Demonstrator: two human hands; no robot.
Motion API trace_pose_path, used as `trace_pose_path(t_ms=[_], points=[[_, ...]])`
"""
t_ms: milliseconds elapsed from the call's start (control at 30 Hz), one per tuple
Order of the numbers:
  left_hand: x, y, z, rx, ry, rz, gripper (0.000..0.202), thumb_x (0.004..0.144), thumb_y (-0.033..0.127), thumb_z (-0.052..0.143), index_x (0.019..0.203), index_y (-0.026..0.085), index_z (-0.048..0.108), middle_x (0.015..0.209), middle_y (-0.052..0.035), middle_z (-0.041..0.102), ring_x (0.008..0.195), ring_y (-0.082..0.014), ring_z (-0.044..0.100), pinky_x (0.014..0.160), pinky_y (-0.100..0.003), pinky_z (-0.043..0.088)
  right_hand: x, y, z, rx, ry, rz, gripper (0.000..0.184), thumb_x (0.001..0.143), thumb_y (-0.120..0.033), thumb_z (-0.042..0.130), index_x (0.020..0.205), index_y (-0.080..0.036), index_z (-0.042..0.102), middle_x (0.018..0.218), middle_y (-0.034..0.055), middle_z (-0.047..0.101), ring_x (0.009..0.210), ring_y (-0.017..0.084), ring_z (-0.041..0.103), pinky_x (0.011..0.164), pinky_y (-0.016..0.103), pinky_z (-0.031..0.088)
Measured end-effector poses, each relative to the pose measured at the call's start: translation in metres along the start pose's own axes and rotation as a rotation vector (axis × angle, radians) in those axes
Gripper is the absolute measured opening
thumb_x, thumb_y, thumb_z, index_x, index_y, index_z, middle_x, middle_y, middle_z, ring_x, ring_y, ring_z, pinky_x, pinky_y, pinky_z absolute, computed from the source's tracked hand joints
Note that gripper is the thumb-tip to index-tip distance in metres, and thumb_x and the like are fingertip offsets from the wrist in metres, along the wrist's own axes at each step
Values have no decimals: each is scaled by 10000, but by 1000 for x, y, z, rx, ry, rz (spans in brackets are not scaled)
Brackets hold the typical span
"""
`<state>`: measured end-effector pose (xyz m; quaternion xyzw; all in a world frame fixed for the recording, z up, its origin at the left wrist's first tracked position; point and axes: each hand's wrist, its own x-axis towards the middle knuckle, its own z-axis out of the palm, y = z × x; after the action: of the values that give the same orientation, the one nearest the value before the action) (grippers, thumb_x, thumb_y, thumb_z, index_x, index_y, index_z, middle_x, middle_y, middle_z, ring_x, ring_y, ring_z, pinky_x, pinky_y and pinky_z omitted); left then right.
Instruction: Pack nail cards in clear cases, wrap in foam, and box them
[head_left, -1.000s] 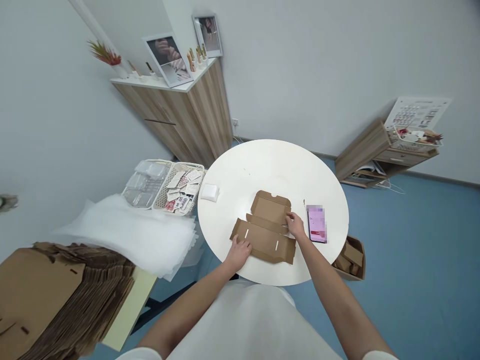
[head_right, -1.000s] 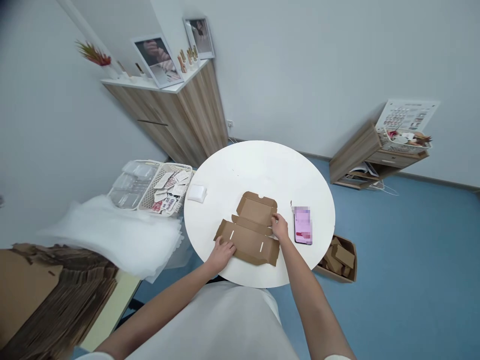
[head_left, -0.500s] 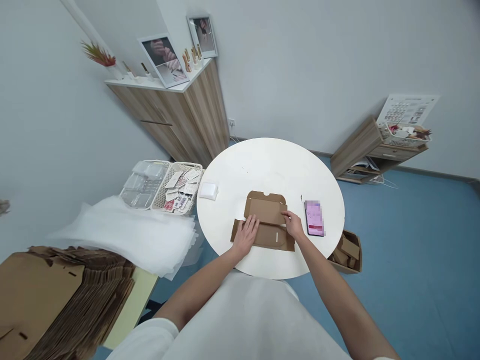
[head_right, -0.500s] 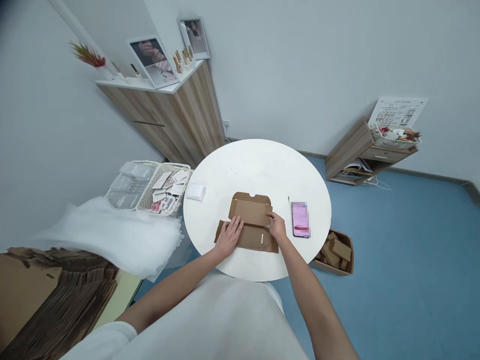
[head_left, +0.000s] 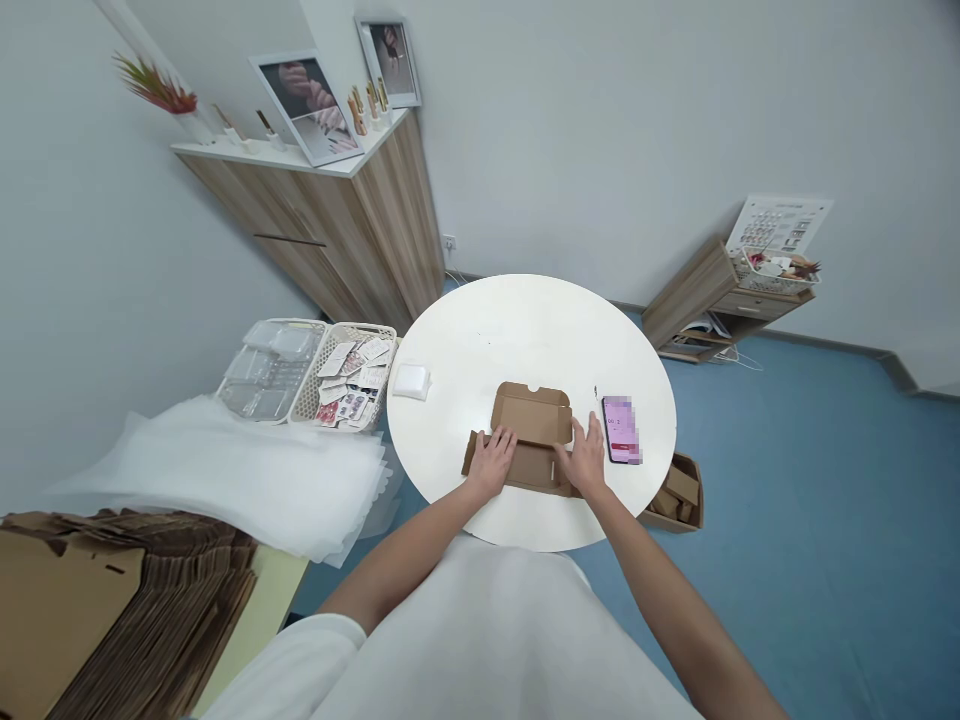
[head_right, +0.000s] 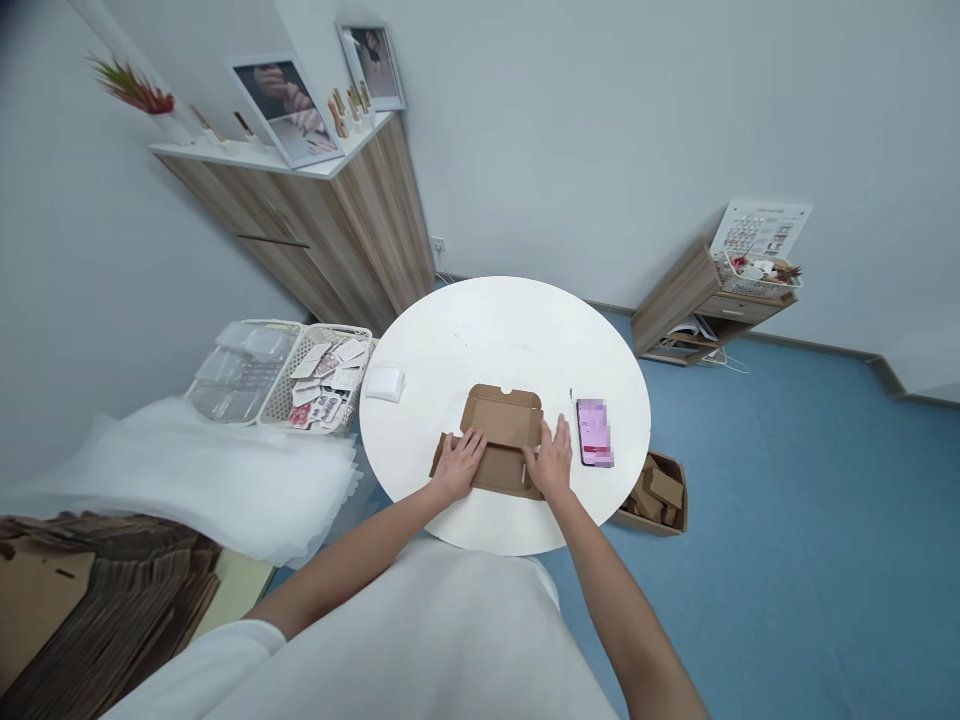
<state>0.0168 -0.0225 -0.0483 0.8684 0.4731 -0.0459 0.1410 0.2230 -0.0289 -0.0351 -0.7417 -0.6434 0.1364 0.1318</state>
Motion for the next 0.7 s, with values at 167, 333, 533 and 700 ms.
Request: trace_pose_path(t_ms=[167,333,533,700], points=[[-3,4,1,14,33,-20,793,640,130,523,1346,157,162,1404,-126,199,1303,-282,27,1011,-537,22,-20,-11,9,-229,-289,-462,1009,542,-531,634,1344,-165,144,1426,122,100,1304,289,38,1028,469,45],[-11,2,-9,-13,30,-45,891,575,252,646,1334,172,187,1412,-131,162,1298,-311,-9,1003,-538,35,-17,-18,25,-345,-317,-443,1121,475,-472,699,1352,-148,81,1411,148,149,1301,291,72,1015,498,-31],[-51,-31,-2,-354,139,-612,921,616,486,602,1335,162,126,1407,-190,115,1280,-342,125,951,-515,225,-16,-14,35,-283,-312,-429,1091,503,-454,689,1354,-167,70,1413,140,145,1303,284,57,1016,508,-16],[-66,-41,20,-759,140,-534,678,676,187,560,1284,154,263,1194,-123,492,947,-176,555,846,-320,416,-16,-14,39,-235,-327,-417,1059,528,-468,668,1355,-161,82,1416,136,136,1303,291,41,1011,520,-17]])
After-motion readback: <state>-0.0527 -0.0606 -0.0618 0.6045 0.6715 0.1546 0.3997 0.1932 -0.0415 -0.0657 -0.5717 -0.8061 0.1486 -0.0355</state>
